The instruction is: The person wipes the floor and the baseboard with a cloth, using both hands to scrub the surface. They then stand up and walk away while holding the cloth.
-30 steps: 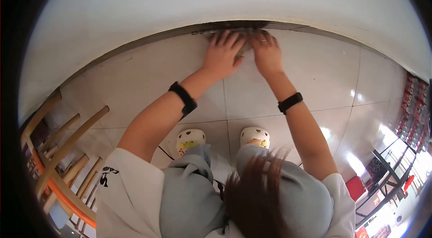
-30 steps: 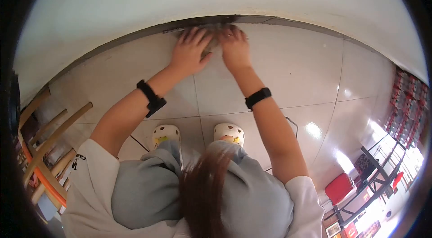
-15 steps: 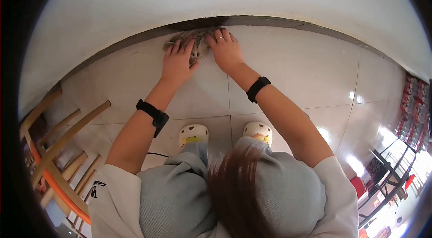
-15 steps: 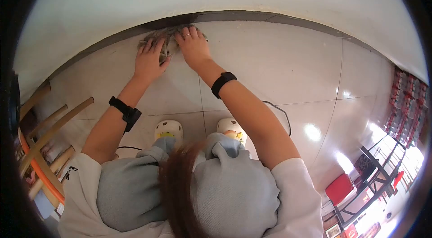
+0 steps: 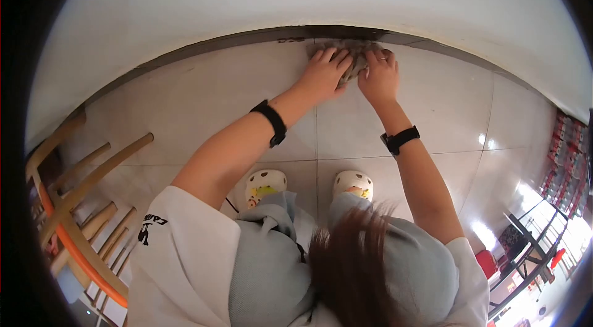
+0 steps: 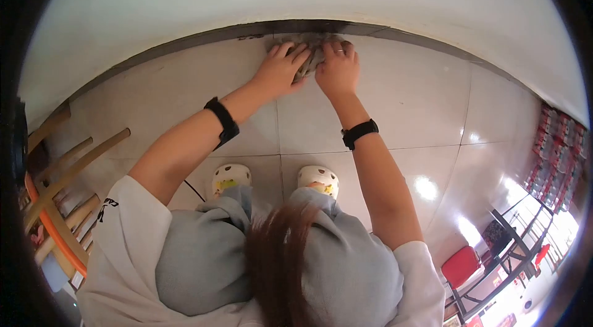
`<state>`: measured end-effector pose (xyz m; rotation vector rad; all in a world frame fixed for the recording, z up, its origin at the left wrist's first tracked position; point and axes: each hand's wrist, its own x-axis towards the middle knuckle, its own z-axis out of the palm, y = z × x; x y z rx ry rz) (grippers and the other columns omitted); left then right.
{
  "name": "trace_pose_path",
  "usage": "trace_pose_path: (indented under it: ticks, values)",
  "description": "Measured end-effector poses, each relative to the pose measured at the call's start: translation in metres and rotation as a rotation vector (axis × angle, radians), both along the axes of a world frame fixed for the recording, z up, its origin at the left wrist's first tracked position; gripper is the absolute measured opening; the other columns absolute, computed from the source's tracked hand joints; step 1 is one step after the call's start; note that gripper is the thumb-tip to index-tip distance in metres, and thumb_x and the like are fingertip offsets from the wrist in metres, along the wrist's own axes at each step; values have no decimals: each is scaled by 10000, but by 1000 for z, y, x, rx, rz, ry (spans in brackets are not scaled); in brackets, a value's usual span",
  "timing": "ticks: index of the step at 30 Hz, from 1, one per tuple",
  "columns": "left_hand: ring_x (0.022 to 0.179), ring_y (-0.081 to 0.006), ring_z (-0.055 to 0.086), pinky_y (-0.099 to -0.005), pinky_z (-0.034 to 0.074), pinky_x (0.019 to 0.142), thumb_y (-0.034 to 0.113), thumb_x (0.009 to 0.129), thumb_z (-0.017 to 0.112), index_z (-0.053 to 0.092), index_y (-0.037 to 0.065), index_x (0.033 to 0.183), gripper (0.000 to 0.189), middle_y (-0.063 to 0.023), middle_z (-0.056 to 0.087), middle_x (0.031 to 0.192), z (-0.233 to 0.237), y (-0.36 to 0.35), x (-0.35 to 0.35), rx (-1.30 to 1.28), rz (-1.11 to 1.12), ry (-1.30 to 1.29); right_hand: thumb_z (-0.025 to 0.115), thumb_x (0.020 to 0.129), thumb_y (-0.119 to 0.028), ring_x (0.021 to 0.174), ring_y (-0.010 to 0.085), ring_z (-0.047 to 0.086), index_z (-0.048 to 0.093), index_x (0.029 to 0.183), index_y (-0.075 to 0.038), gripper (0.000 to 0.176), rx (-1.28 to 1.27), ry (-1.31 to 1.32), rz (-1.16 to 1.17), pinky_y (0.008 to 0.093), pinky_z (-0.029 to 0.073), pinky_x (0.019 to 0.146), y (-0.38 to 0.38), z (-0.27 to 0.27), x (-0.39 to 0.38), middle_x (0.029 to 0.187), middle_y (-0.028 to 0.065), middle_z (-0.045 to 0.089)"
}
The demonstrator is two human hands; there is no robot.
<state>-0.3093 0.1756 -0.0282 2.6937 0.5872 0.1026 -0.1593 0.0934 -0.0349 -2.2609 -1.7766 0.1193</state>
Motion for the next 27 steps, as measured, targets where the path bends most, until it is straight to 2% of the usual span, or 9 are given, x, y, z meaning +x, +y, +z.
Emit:
trace_pose_path:
  ticks: [2, 5, 7, 10, 13, 19, 22, 25, 27]
  values:
    - [1176, -312, 386, -435, 340, 972, 326, 747, 639, 457, 31, 1243, 605, -119, 430, 1333, 3, -14, -29, 4, 15, 54, 609, 655, -121, 1096, 308, 468, 564, 1086, -81, 435, -58, 56, 95, 425, 402, 901, -2, -1, -18, 1212, 90, 538]
    - [1162, -299, 398, -414, 340, 969, 347, 746, 639, 455, 24, 1243, 622, -120, 437, 1320, 6, -32, -78, 98, 45, 110, 611, 651, -139, 1096, 318, 463, 559, 1083, -69, 441, 8, 120, 265, 427, 404, 900, -7, 11, -57, 1202, 113, 537]
    - [1156, -293, 405, -405, 338, 970, 345, 745, 640, 455, 16, 1241, 623, -123, 449, 1308, 13, -34, -89, 115, 99, 78, 585, 635, -106, 1105, 329, 457, 553, 1061, -54, 431, 96, 118, 273, 438, 409, 901, 3, 7, -65, 1207, 117, 530]
    - [1157, -290, 407, -399, 329, 978, 339, 746, 635, 451, 8, 1245, 626, -124, 467, 1293, 10, -11, -66, 146, 196, 83, 580, 630, -97, 1090, 328, 468, 546, 1054, -39, 429, 93, 95, 266, 428, 426, 897, 30, 8, -60, 1174, 122, 538]
    - [1165, -294, 404, -399, 322, 983, 334, 745, 630, 436, 2, 1259, 642, -128, 475, 1290, 12, 16, -52, 106, 129, 149, 588, 639, -108, 1063, 321, 487, 539, 1078, -36, 447, 65, 110, 259, 406, 447, 876, 46, 6, -53, 1133, 126, 546]
    - [1205, -303, 371, -421, 303, 1000, 325, 749, 625, 425, 0, 1266, 642, -144, 458, 1303, 8, -16, -72, 89, 78, 122, 613, 665, -151, 1121, 303, 465, 548, 1101, -38, 455, -5, 107, 247, 397, 405, 936, 4, 14, -62, 1184, 123, 538]
    - [1214, -305, 361, -428, 295, 1006, 322, 749, 625, 416, -2, 1271, 649, -148, 439, 1315, 7, -18, -68, 89, 99, 115, 588, 654, -128, 1085, 304, 480, 520, 1138, -39, 497, 82, 58, 270, 421, 423, 901, 5, 9, -59, 1199, 127, 526]
    - [1215, -305, 360, -425, 292, 1010, 309, 729, 637, 415, -14, 1262, 662, -146, 429, 1319, 1, -6, -30, 51, 89, 56, 587, 661, -131, 1081, 298, 481, 513, 1151, -40, 504, 46, -18, 141, 417, 422, 889, 11, 0, -34, 1214, 133, 519]
    - [1220, -296, 356, -419, 292, 1009, 283, 709, 646, 427, -16, 1243, 650, -143, 426, 1315, -3, 1, 12, -8, 18, -6, 584, 665, -130, 1063, 289, 488, 506, 1155, -40, 504, -61, -120, 70, 412, 416, 864, 8, 12, 3, 1232, 115, 517]
